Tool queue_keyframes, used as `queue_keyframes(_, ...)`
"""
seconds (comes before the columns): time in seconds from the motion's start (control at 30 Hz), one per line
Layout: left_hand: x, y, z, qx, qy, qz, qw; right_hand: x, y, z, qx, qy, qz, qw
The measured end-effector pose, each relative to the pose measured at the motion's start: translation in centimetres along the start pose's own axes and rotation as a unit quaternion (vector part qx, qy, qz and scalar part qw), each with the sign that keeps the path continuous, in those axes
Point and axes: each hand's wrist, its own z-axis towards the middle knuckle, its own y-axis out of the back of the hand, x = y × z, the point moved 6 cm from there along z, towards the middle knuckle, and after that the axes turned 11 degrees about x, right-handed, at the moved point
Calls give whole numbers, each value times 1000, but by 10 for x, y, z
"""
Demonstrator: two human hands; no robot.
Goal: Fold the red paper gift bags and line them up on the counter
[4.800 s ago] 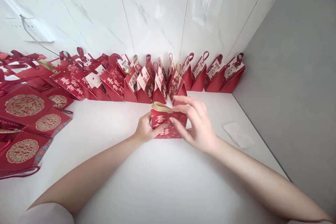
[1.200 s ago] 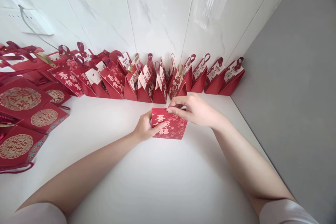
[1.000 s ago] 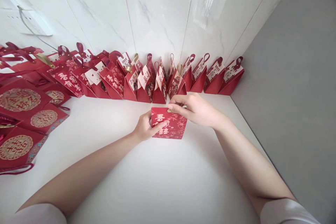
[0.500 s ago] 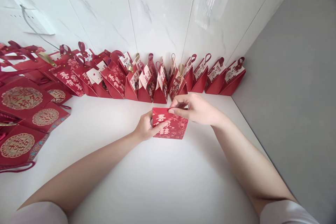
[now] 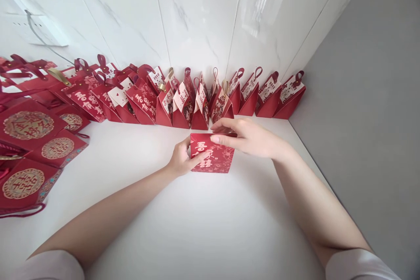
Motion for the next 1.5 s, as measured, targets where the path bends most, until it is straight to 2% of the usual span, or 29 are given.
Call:
queue_keyframes(0.1,-28,11,9,1,-43,14,999,-1,4,-6,18,-2,-57,998)
queue_keyframes(0.2,-64,21,20,18,-62,109,992,1,5,-8,17,9,-77,997)
queue_keyframes(0.3,-92,26,29,43,-64,227,971,5,4,-7,9,28,-70,997)
queue_keyframes(0.4,-106,23,34,84,-65,325,940,10,2,-5,-2,42,-64,997)
queue_keyframes(0.57,-109,14,32,129,-82,404,902,13,-2,-3,-8,35,-52,998)
queue_keyframes(0.8,-106,10,29,122,-141,426,885,12,-3,0,-54,35,-68,996)
queue_keyframes(1.07,-100,13,33,125,-160,388,899,8,-5,4,-47,45,-9,998)
queue_keyframes(1.27,-97,15,33,121,-169,361,909,8,-4,5,-45,44,-16,998)
queue_keyframes(1.5,-93,17,38,151,-125,319,927,7,-5,3,-13,65,-49,997)
